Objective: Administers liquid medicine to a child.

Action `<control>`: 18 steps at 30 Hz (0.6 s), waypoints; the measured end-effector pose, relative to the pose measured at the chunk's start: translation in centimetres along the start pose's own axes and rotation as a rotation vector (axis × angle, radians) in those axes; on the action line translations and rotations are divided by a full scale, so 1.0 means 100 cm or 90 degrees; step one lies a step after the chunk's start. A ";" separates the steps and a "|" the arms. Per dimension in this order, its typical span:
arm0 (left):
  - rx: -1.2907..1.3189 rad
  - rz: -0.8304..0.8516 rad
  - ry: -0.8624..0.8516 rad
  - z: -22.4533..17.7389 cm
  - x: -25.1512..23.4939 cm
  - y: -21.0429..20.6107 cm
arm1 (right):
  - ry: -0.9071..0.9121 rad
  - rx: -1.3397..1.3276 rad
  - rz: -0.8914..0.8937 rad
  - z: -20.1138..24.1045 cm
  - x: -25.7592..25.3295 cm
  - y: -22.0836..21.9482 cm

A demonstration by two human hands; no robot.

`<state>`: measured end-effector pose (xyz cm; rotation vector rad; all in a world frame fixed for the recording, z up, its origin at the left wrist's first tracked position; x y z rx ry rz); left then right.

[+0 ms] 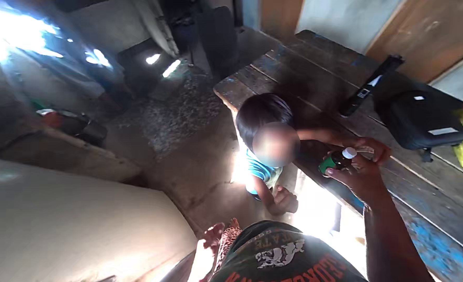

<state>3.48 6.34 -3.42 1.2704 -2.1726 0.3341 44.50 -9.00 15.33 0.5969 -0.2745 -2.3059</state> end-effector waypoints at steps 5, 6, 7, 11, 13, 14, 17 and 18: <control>0.090 0.488 -0.466 -0.166 0.046 -0.078 | 0.028 -0.004 0.064 0.013 0.033 -0.003; 0.009 0.510 -0.487 -0.183 0.055 -0.106 | 0.049 -0.036 0.093 0.018 0.038 -0.012; -0.079 0.521 -0.488 -0.190 0.058 -0.136 | 0.066 -0.067 0.121 0.024 0.043 -0.021; -0.155 0.548 -0.424 -0.180 0.049 -0.226 | 0.167 -0.092 0.205 0.031 0.059 -0.047; -0.154 0.477 -0.455 -0.172 0.044 -0.239 | 0.203 -0.009 0.240 0.026 0.062 -0.047; -0.162 0.437 -0.463 -0.167 0.042 -0.242 | 0.189 0.017 0.272 0.023 0.062 -0.047; -0.125 0.368 -0.413 -0.144 0.040 -0.246 | 0.130 0.030 0.376 0.017 0.064 -0.049; -0.117 0.338 -0.415 -0.139 0.041 -0.244 | 0.130 0.021 0.387 0.017 0.063 -0.049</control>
Point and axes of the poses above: each hand's wrist, its own x-axis away from the middle knuckle, its own y-axis out of the back of the hand, z = x × y, the point moved 8 cm from there along -x, towards the middle knuckle, and after that the axes turned 12 degrees about y, right-handed, at the moved point
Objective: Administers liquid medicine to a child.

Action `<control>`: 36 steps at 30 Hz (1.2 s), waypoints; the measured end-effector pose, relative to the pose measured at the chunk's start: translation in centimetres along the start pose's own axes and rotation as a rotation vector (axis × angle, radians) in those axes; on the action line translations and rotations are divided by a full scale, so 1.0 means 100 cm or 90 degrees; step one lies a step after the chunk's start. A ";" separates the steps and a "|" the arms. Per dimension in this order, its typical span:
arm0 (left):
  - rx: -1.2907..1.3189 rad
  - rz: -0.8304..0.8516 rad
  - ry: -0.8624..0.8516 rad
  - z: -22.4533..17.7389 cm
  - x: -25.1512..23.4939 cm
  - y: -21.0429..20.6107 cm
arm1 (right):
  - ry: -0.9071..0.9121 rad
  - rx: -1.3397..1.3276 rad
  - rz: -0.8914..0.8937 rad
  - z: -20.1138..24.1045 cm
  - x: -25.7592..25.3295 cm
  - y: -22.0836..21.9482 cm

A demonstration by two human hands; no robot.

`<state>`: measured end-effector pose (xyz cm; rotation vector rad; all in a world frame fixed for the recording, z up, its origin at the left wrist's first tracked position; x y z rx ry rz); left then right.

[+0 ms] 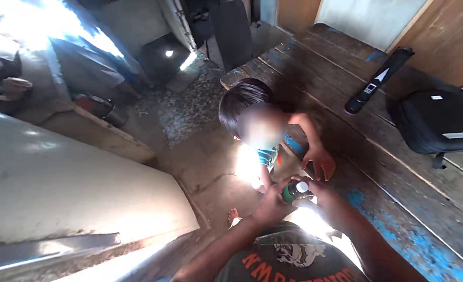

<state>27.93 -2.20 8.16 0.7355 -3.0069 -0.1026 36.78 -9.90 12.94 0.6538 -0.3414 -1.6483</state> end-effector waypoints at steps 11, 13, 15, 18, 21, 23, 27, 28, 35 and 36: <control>-0.233 -0.223 0.269 0.027 0.035 0.014 | 0.092 0.332 0.107 0.000 -0.038 -0.020; -0.128 -0.205 0.249 0.022 0.035 0.021 | 0.058 0.307 0.137 0.005 -0.051 -0.021; 0.131 -0.133 0.171 0.015 0.032 0.029 | 0.047 0.246 0.130 0.017 -0.069 -0.016; 0.401 0.007 0.085 -0.010 0.029 0.048 | 0.158 0.243 0.077 0.059 -0.101 -0.003; 0.407 0.060 -0.043 -0.049 0.032 0.080 | 0.236 0.336 0.069 0.116 -0.134 0.005; 0.367 0.046 -0.109 -0.075 0.036 0.103 | 0.247 0.390 0.091 0.148 -0.156 0.003; 0.376 0.103 -0.170 -0.113 0.046 0.150 | 0.294 0.440 0.104 0.204 -0.196 -0.002; 0.371 0.102 -0.176 -0.120 0.049 0.160 | 0.319 0.445 0.095 0.215 -0.205 -0.004; 0.203 -0.092 -0.183 -0.117 0.065 0.179 | 0.409 0.415 0.103 0.223 -0.215 -0.028; 0.126 -0.199 -0.162 -0.109 0.067 0.177 | 0.401 0.404 0.118 0.211 -0.209 -0.035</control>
Point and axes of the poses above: each hand's wrist, its own x-axis away from the middle knuckle, its own y-axis out of the back of the hand, z = x × y, the point moved 8 cm from there along -x, towards the middle knuckle, and after that the axes turned 12 degrees about y, right-handed, at the moved point
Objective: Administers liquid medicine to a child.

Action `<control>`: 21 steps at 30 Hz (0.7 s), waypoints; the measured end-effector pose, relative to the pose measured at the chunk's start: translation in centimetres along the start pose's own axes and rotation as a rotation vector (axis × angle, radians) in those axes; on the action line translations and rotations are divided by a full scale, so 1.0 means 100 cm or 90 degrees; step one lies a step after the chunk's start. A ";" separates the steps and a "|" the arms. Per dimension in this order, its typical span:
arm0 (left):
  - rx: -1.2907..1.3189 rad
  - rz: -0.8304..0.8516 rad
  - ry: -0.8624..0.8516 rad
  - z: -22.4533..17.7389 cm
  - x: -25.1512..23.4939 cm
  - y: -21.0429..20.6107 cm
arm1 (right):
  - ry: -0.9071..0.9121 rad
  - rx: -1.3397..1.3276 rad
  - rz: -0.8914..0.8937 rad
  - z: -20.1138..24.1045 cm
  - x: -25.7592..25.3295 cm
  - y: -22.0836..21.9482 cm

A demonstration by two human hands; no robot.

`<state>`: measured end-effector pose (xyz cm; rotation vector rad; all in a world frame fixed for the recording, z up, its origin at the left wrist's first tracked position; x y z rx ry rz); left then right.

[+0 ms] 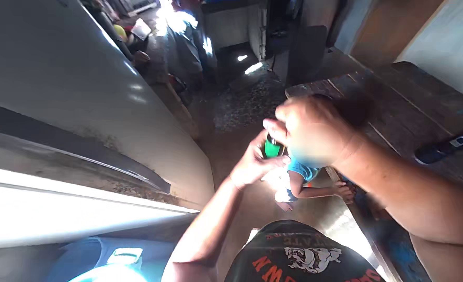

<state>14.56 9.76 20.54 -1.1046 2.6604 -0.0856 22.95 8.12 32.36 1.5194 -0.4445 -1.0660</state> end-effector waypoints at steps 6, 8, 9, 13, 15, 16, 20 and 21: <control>-0.367 -0.418 0.150 0.090 0.045 0.003 | -0.087 -0.092 0.301 -0.016 0.049 -0.123; -0.220 -0.398 0.140 0.103 0.058 -0.002 | 0.011 -0.121 0.231 -0.005 0.055 -0.137; -0.110 -0.349 0.125 0.106 0.063 -0.008 | 0.068 -0.134 0.146 0.001 0.056 -0.136; 0.216 -0.036 0.147 0.119 0.076 -0.049 | 0.276 -0.214 0.013 0.031 0.070 -0.121; 0.284 0.138 0.168 0.119 0.088 -0.074 | 0.389 -0.257 0.000 0.053 0.081 -0.113; 0.304 0.202 0.175 0.119 0.093 -0.086 | 0.434 -0.278 -0.014 0.061 0.088 -0.111; 0.250 -0.097 0.289 0.163 0.105 -0.064 | 0.278 -0.285 0.198 0.030 0.101 -0.167; 0.134 -0.249 0.318 0.171 0.107 -0.044 | 0.169 -0.288 0.328 0.016 0.101 -0.189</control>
Point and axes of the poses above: each hand's wrist, its own x-axis away from the middle knuckle, its own y-axis out of the back of the hand, z = x × y, the point moved 8 cm from there along -x, towards the middle knuckle, and after that the axes turned 12 degrees about y, right-handed, at the moved point
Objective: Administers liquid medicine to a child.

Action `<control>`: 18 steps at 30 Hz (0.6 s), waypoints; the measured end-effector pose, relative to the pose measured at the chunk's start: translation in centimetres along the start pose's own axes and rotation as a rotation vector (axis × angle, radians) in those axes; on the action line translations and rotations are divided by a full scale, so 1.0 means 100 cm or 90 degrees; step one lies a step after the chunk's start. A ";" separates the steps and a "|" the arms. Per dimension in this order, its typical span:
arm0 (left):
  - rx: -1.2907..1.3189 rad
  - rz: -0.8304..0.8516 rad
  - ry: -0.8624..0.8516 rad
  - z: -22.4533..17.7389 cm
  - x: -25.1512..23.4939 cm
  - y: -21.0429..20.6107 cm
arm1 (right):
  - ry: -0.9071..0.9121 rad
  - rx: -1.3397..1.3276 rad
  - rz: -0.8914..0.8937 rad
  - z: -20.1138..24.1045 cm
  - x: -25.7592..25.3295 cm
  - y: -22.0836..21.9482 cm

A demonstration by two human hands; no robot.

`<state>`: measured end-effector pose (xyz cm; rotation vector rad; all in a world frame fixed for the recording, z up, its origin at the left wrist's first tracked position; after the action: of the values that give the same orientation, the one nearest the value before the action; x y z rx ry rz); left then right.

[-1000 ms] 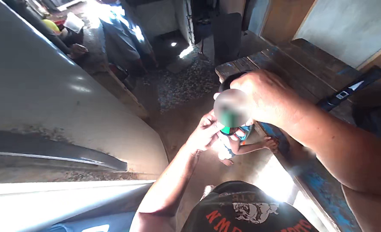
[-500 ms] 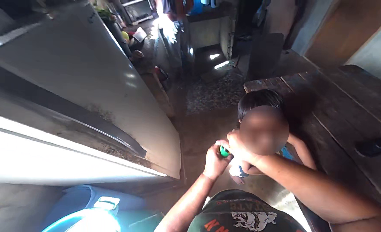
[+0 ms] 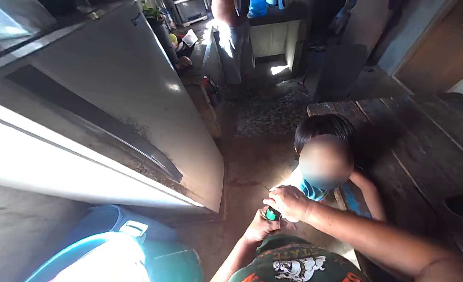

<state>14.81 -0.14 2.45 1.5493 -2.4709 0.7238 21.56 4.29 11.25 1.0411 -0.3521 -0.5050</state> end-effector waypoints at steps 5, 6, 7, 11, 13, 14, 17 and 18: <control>-0.289 -0.357 -0.090 -0.017 -0.003 0.030 | -0.156 0.015 0.055 -0.014 -0.010 -0.005; -0.265 -0.344 -0.126 -0.023 0.001 0.027 | -0.104 0.053 -0.009 -0.008 -0.011 0.001; -0.210 -0.285 -0.170 -0.030 0.004 0.020 | -0.010 0.105 -0.133 0.000 -0.010 0.010; 0.016 0.269 -0.142 -0.037 0.022 -0.027 | 0.310 0.127 -0.363 0.054 0.009 0.035; 0.037 0.380 -0.062 -0.019 0.023 -0.025 | 0.308 0.086 -0.287 0.059 0.002 0.024; 0.027 0.330 -0.038 -0.009 0.018 -0.011 | 0.250 0.044 -0.201 0.049 -0.006 0.014; -0.057 -0.003 -0.008 0.014 0.012 0.056 | 0.012 -0.217 0.000 -0.015 -0.020 -0.028; -0.042 -0.083 -0.004 0.022 0.018 0.074 | -0.063 -0.292 0.040 -0.035 -0.015 -0.050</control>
<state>7.85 0.02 -1.25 1.6726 -2.3462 0.6104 20.94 5.63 5.17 0.5602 -0.3352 -0.5505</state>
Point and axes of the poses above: each hand's wrist, its own x-axis away from the middle knuckle, its own y-axis out of the back of the hand, z = x × y, the point moved 8 cm from there along -x, towards the middle knuckle, and after that the axes turned 12 degrees about y, right-handed, at the moved point
